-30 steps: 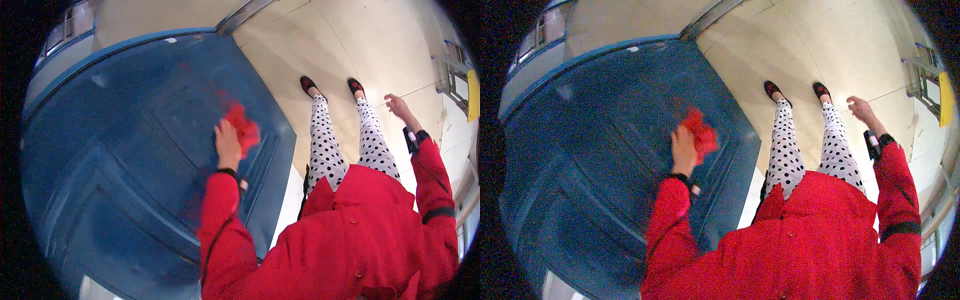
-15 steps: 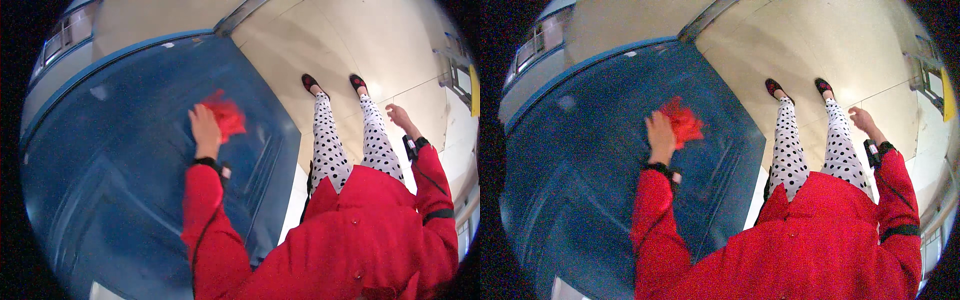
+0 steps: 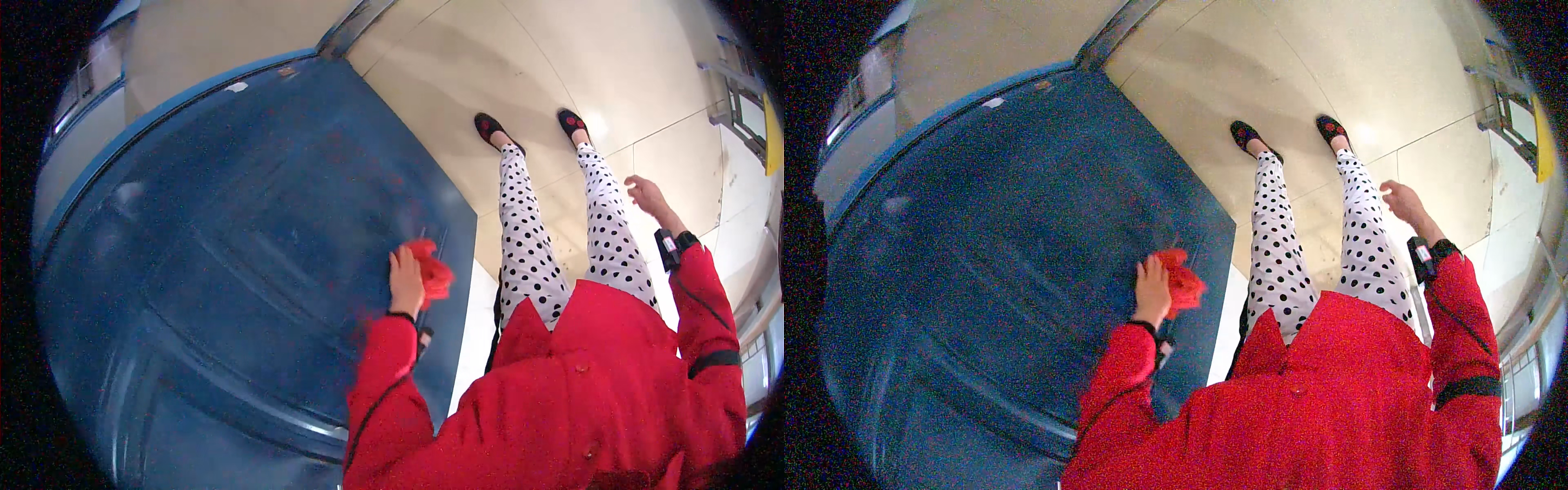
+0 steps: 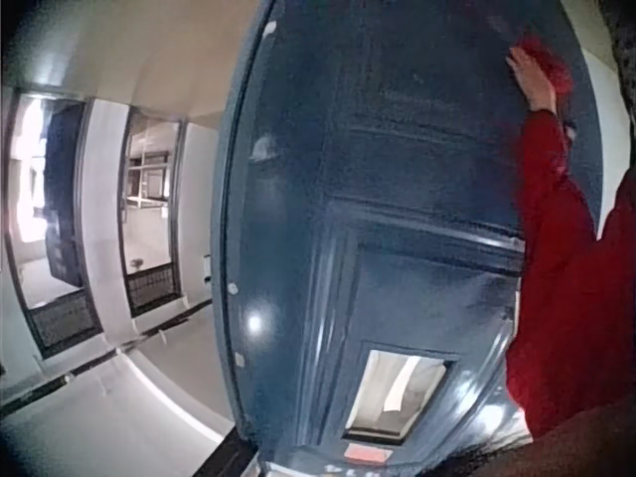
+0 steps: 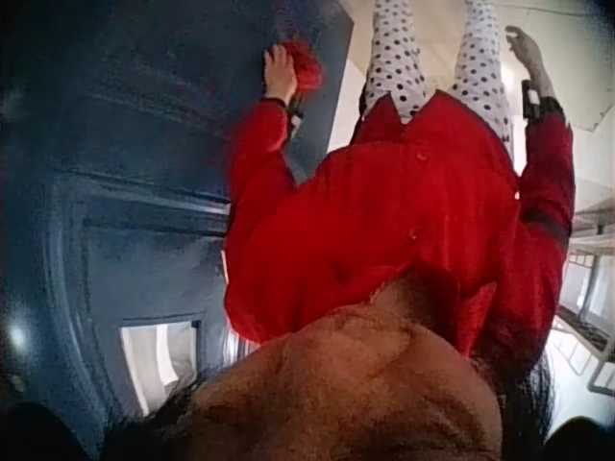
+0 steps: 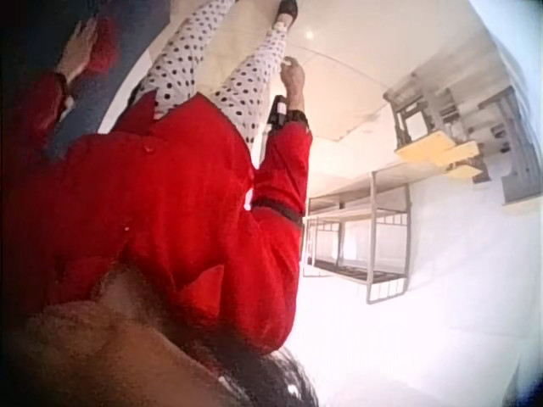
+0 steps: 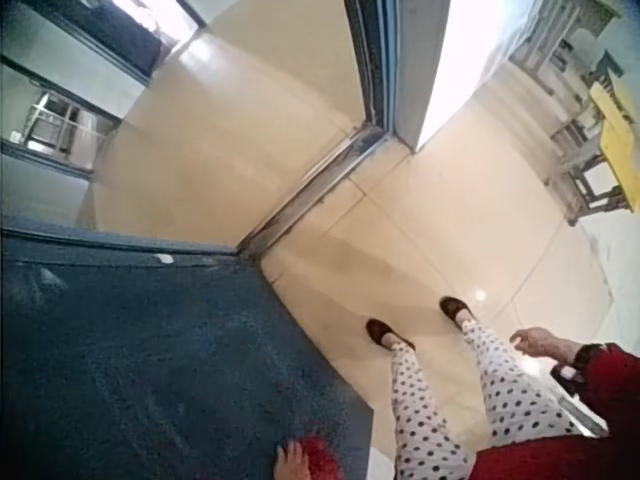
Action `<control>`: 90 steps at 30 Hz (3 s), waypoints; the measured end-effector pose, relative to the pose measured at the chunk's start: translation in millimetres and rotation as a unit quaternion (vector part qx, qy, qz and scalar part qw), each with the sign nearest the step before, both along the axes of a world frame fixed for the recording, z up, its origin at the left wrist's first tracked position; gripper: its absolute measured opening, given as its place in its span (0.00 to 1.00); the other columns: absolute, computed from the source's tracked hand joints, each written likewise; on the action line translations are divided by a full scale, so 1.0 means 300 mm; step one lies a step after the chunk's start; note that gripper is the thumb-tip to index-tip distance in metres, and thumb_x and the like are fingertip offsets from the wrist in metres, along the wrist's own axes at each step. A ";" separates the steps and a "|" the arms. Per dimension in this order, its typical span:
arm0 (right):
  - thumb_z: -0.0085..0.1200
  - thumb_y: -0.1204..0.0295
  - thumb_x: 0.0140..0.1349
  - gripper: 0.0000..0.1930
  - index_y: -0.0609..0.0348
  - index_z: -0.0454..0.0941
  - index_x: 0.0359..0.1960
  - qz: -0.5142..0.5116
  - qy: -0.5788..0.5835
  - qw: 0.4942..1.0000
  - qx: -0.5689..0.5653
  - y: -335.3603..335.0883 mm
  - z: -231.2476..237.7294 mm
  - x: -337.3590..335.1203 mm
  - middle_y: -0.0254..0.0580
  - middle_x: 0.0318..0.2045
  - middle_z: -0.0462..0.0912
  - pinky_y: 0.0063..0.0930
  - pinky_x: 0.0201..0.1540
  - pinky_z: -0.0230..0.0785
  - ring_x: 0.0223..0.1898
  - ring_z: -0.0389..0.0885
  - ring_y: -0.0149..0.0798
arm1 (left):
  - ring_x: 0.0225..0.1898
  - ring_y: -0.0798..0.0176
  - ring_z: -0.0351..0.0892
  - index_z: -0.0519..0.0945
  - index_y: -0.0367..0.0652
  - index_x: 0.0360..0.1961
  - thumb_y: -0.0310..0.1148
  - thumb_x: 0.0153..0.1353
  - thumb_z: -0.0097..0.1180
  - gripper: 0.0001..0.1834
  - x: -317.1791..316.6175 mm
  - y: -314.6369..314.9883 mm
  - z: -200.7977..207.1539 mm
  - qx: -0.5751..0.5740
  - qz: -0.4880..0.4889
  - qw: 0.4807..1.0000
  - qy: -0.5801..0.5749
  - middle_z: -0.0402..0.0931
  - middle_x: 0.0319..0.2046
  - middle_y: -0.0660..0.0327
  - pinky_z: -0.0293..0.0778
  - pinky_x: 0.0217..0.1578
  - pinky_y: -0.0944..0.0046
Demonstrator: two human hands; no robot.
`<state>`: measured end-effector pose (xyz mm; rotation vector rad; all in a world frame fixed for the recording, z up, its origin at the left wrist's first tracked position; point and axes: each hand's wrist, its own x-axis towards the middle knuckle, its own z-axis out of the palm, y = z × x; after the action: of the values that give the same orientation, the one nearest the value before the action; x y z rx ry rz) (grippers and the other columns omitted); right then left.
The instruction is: The recorder is wiping down a blue metal door using a red cleaning cloth.
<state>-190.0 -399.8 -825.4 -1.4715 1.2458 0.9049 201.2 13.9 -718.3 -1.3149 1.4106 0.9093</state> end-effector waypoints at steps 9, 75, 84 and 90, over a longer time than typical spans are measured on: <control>0.48 0.70 0.52 0.14 0.57 0.75 0.41 0.061 0.003 0.998 -0.024 -0.013 -0.043 0.014 0.49 0.27 0.80 0.35 0.35 0.71 0.26 0.79 0.42 | 0.64 0.53 0.50 0.67 0.42 0.57 0.39 0.62 0.37 0.23 0.317 -0.246 -0.004 -0.111 -0.070 0.984 -0.120 0.59 0.61 0.55 0.48 0.62 0.48; 0.46 0.73 0.52 0.15 0.56 0.74 0.43 0.008 0.042 0.999 -0.021 -0.075 -0.282 -0.118 0.43 0.23 0.77 0.31 0.30 0.71 0.22 0.76 0.37 | 0.62 0.51 0.56 0.69 0.43 0.55 0.39 0.61 0.39 0.22 0.556 -0.388 -0.475 -0.167 0.002 0.957 -0.237 0.63 0.58 0.52 0.50 0.60 0.49; 0.46 0.73 0.53 0.15 0.56 0.74 0.44 0.100 -0.024 0.995 -0.004 0.021 -0.288 0.006 0.45 0.26 0.79 0.30 0.30 0.71 0.24 0.78 0.36 | 0.61 0.50 0.57 0.73 0.42 0.50 0.35 0.60 0.40 0.19 0.306 -0.198 -0.413 -0.077 0.045 0.996 -0.017 0.65 0.56 0.53 0.48 0.60 0.45; 0.46 0.72 0.54 0.15 0.58 0.73 0.45 0.067 -0.038 0.997 -0.016 -0.047 -0.323 0.020 0.45 0.28 0.79 0.30 0.30 0.71 0.23 0.77 0.36 | 0.60 0.53 0.60 0.73 0.41 0.49 0.36 0.60 0.40 0.19 0.583 -0.447 -0.363 -0.129 0.030 0.979 -0.152 0.67 0.55 0.53 0.50 0.60 0.45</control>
<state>-183.9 -413.8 -922.4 -1.6164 1.1213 0.9112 376.2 -120.2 -827.3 -1.6229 1.2826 0.5439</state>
